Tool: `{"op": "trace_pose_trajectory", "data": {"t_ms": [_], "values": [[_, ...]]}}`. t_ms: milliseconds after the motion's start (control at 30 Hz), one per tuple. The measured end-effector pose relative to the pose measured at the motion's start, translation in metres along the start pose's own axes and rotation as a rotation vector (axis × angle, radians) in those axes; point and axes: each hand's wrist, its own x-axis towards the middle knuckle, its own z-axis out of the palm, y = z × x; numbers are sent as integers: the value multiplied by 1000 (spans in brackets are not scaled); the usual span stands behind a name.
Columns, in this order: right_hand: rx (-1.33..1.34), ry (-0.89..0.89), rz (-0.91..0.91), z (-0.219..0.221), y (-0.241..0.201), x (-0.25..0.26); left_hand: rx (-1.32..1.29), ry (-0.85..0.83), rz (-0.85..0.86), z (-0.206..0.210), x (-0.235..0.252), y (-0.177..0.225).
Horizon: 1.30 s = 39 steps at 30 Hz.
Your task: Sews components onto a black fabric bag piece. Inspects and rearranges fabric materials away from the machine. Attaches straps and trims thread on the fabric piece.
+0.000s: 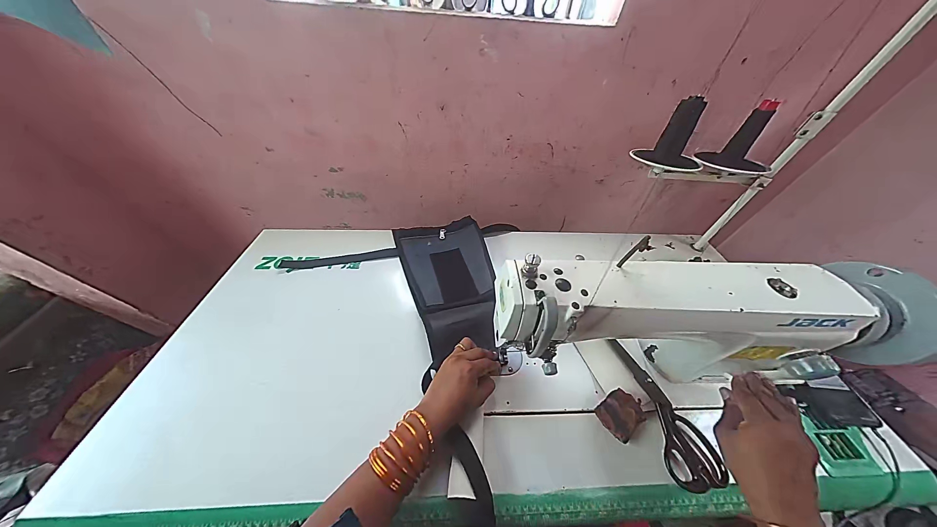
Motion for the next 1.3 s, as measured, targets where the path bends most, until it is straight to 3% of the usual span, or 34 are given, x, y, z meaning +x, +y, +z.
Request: {"op": "trace_pose_trajectory", "data": {"t_ms": [167, 300, 533, 667, 800, 900, 1000, 1067, 1133, 1200, 1300], "values": [[22, -76, -14, -4, 9, -2, -22, 3, -24, 0, 1, 1], [66, -371, -10, 3, 25, -14, -79, -39, -46, -3, 2, 4], [239, -120, 112, 10, 28, -25, -61, -122, -182, -16, 19, -7], [304, -23, 43, -1, 23, -29, -37, -40, -216, -27, 20, -22], [308, 18, -88, -13, 20, -38, 3, 23, -371, -30, 2, -14], [309, -204, -169, -21, 0, -47, 87, 26, -492, -30, -6, -5], [166, -606, -52, -27, -17, -39, 149, -8, -568, -30, -4, 5], [165, -739, 22, -29, -15, -28, 162, -36, -617, -32, -4, 9], [412, -639, 132, -25, -4, -34, 168, -59, -655, -34, -5, 13], [842, -525, 348, -28, -7, -48, 174, -75, -669, -36, -3, 14], [1277, -567, 414, -40, -32, -79, 166, -82, -652, -34, -6, 13]]}}
